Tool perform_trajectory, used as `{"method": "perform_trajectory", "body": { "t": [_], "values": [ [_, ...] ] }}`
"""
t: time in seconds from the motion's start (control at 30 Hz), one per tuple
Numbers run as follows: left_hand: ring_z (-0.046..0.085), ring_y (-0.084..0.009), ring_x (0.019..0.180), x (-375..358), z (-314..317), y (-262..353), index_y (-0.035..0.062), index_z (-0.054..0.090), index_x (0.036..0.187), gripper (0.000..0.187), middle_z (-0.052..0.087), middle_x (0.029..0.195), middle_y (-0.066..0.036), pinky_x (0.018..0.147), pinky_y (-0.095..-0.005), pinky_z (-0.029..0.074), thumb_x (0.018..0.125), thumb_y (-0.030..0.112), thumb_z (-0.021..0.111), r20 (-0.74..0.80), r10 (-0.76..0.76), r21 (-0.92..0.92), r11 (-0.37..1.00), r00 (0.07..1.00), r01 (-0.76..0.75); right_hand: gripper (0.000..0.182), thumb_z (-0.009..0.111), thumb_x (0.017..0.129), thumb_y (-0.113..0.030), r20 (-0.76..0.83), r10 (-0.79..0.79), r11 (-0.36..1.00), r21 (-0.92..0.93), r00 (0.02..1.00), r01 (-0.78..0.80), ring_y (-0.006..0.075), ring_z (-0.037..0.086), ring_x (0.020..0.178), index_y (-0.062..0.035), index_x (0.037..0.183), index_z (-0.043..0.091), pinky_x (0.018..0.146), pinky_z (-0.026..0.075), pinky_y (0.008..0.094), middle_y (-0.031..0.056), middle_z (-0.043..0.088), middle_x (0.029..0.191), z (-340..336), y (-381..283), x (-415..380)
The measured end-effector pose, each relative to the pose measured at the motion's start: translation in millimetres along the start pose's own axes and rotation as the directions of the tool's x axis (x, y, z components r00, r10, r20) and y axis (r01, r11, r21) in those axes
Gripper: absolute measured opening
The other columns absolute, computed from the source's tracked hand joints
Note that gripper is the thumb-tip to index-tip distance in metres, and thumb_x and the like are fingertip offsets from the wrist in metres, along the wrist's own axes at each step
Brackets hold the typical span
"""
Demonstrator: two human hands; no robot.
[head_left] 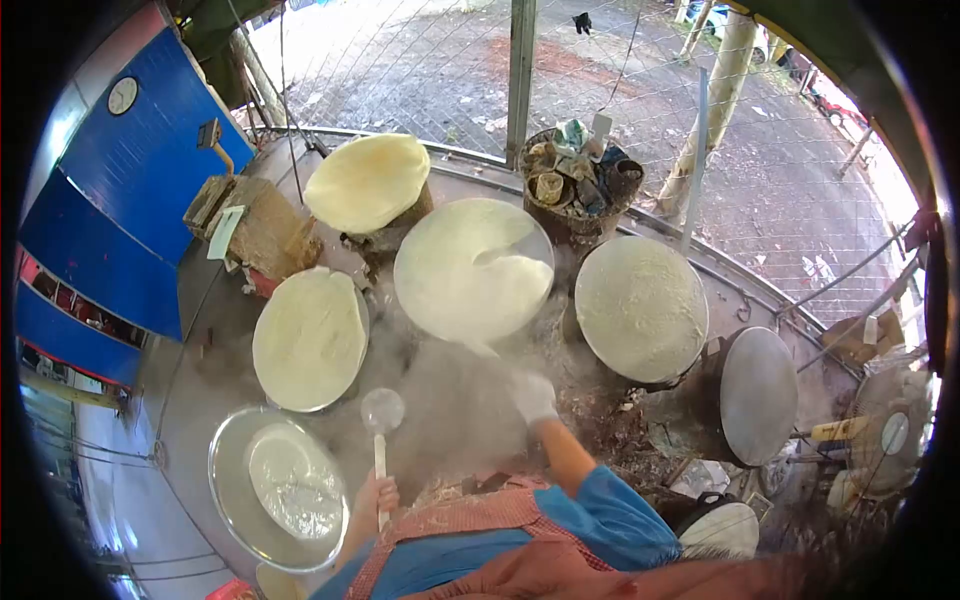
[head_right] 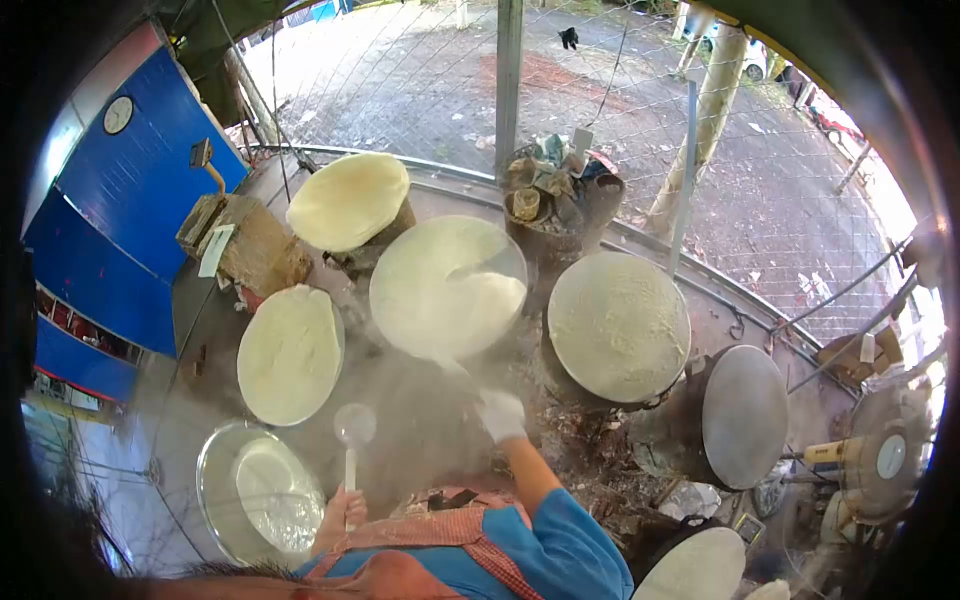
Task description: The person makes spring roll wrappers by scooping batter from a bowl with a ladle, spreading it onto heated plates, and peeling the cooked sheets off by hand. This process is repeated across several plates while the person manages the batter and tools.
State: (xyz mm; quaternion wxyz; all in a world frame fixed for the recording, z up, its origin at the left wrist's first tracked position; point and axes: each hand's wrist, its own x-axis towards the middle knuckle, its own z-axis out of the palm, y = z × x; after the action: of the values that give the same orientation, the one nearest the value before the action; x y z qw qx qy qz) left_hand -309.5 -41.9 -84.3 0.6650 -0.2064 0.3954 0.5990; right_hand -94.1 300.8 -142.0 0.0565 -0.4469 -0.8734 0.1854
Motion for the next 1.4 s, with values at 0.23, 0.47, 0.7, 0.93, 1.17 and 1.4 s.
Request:
{"method": "perform_trajectory", "body": {
  "t": [0.23,0.47,0.7,0.93,1.17,1.4],
  "values": [
    [0.035,-0.0073,0.042,25,-20,-18,0.0123,0.038,0.108,0.025,0.036,0.059,0.002,0.034,-0.0211,0.027,0.086,0.005,0.046,0.202,-0.067,-0.176,0.979,0.977,0.104,0.027,0.052,0.082,-0.034,-0.157,0.448,0.863,0.331,0.880,-0.381,0.0330,0.061,0.082,-0.0098,0.088,0.064,0.067,0.047,0.0418,0.0178,0.063,0.085,-21,78,172],
    [0.033,-0.0088,0.043,-3,21,-25,0.0183,0.034,0.117,0.039,0.037,0.060,0.002,0.037,-0.0242,0.034,0.084,0.003,0.048,-0.238,0.373,0.433,0.867,0.897,-0.246,0.020,0.053,0.079,-0.013,-0.548,0.176,0.926,0.374,0.818,0.052,0.0285,0.063,0.067,-0.0055,0.092,0.066,0.058,0.051,0.0376,0.0164,0.065,0.085,40,67,149],
    [0.040,-0.0091,0.047,-26,13,4,0.0160,0.032,0.123,0.047,0.039,0.064,0.001,0.038,-0.0216,0.034,0.082,0.003,0.049,-0.118,0.300,0.250,0.932,0.946,-0.264,0.027,0.058,0.080,-0.022,0.195,0.337,-0.303,0.949,0.921,-0.090,0.0280,0.057,0.100,0.0012,0.093,0.064,0.082,0.045,0.0344,0.0161,0.063,0.095,-47,38,65],
    [0.027,-0.0058,0.037,-15,-30,16,0.0146,0.040,0.077,0.015,0.030,0.051,0.005,0.030,-0.0227,0.023,0.089,0.022,0.046,-0.064,0.000,-0.119,0.993,0.998,-0.008,0.027,0.054,0.083,-0.026,-0.145,0.587,0.572,0.770,0.796,-0.282,0.0248,0.062,0.075,-0.0029,0.091,0.065,0.075,0.049,0.0354,0.0090,0.066,0.085,-12,-16,33],
    [0.027,-0.0066,0.036,-7,-10,35,0.0196,0.029,0.052,0.041,0.024,0.044,0.006,0.032,-0.0220,0.019,0.087,0.034,0.047,0.014,-0.164,-0.386,0.909,0.986,0.157,0.017,0.052,0.079,-0.021,-0.200,0.260,0.966,0.042,0.945,-0.257,0.0306,0.063,0.071,-0.0082,0.079,0.063,0.064,0.049,0.0422,0.0138,0.064,0.077,-90,28,89],
    [0.029,-0.0092,0.033,62,43,85,0.0159,0.035,0.059,0.032,0.029,0.044,0.005,0.031,-0.0249,0.024,0.087,0.030,0.044,0.040,0.023,0.137,0.990,0.999,-0.028,0.018,0.053,0.080,-0.028,-0.258,0.250,0.964,-0.022,0.933,-0.264,0.0301,0.062,0.065,-0.0116,0.079,0.062,0.057,0.049,0.0417,0.0120,0.061,0.069,-73,89,72]
  ]
}}
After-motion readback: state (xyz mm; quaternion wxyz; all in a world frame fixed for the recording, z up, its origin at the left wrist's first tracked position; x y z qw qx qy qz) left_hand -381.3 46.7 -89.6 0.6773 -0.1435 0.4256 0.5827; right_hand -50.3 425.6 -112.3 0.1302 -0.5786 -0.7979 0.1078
